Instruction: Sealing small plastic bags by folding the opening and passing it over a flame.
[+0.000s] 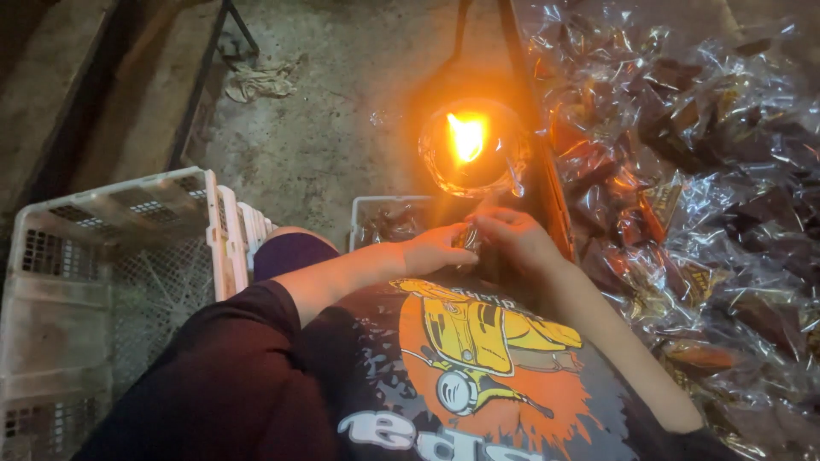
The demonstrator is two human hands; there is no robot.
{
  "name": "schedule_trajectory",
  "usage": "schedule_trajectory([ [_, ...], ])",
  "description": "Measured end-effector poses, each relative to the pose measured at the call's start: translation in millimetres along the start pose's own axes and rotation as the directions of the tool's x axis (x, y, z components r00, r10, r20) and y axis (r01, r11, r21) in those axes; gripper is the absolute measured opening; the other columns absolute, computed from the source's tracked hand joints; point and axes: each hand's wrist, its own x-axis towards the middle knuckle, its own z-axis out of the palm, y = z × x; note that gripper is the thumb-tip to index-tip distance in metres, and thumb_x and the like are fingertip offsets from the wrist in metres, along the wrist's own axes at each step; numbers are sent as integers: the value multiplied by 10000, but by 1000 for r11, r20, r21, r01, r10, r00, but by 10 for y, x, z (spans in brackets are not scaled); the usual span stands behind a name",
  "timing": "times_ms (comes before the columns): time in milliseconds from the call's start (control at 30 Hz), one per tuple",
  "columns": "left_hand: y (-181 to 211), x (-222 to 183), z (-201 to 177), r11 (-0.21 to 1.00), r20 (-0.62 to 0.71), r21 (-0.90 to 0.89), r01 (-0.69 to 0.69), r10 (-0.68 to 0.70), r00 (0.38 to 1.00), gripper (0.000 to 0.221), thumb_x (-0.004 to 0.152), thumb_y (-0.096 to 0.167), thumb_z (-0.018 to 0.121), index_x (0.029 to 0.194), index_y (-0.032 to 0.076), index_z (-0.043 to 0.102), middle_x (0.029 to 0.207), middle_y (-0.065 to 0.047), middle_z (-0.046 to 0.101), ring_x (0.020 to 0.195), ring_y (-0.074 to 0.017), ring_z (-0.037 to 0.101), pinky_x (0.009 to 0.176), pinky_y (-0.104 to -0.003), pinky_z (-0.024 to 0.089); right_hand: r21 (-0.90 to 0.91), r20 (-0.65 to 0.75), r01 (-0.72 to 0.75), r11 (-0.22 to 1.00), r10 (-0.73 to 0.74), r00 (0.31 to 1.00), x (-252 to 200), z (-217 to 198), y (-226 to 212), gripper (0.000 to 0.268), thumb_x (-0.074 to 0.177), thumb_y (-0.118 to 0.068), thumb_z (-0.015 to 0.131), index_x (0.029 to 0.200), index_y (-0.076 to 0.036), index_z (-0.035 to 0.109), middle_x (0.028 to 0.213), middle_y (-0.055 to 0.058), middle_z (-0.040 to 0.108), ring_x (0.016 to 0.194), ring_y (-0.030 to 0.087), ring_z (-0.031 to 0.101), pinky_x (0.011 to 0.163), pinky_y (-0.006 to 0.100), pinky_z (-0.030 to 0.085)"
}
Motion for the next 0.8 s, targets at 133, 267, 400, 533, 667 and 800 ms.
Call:
schedule_trajectory([
  [133, -213, 128, 25, 977, 6, -210, 43, -42, 999, 600, 882, 476, 716, 1320, 98, 557, 1143, -181, 646, 1030, -288, 639, 908, -378, 530, 21, -220, 190, 982, -181, 959, 867, -458, 694, 212, 956, -318, 712, 1047, -127, 701, 943, 33, 632, 830, 148, 617, 700, 263, 547],
  [267, -193, 321, 8, 669, -33, -734, 114, -202, 979, 365, 848, 395, 680, 1053, 94, 687, 717, -111, 682, 537, -214, 650, 475, -268, 513, 209, -310, 266, 941, -195, 931, 1032, -622, 732, 376, 1069, -367, 522, 1359, -130, 550, 1017, -4, 562, 792, 59, 524, 609, 100, 465],
  [400, -205, 362, -84, 584, -70, -807, 91, -248, 966, 440, 931, 401, 572, 1196, 57, 642, 853, -164, 718, 619, -217, 667, 523, -248, 503, 152, -302, 247, 957, -193, 934, 1087, -661, 802, 368, 1041, -299, 594, 1348, -96, 568, 1018, 23, 592, 776, 65, 548, 591, 112, 485],
  [533, -166, 352, -103, 589, -48, -799, 124, -268, 962, 567, 951, 538, 616, 1221, 40, 638, 874, -154, 708, 629, -193, 654, 533, -238, 486, 130, -330, 176, 976, -125, 936, 1126, -681, 814, 299, 993, -322, 680, 1230, -141, 664, 996, 14, 634, 768, 78, 564, 583, 138, 507],
  [667, -460, 522, 59, 660, -153, -750, 45, -238, 959, 461, 879, 495, 718, 1086, 83, 702, 767, -162, 709, 515, -251, 656, 430, -294, 500, 74, -267, 158, 985, -133, 954, 1124, -643, 845, 398, 992, -297, 654, 1313, -65, 617, 950, 33, 623, 704, 74, 525, 581, 122, 494],
  [800, -444, 364, 128, 830, -158, -555, -55, -40, 987, 381, 941, 408, 710, 1066, 48, 688, 851, -163, 722, 639, -233, 697, 551, -282, 567, 14, -111, 88, 996, -86, 990, 616, -341, 531, 530, 973, -449, 666, 1374, -107, 607, 1155, 85, 659, 895, 136, 605, 749, 211, 481],
])
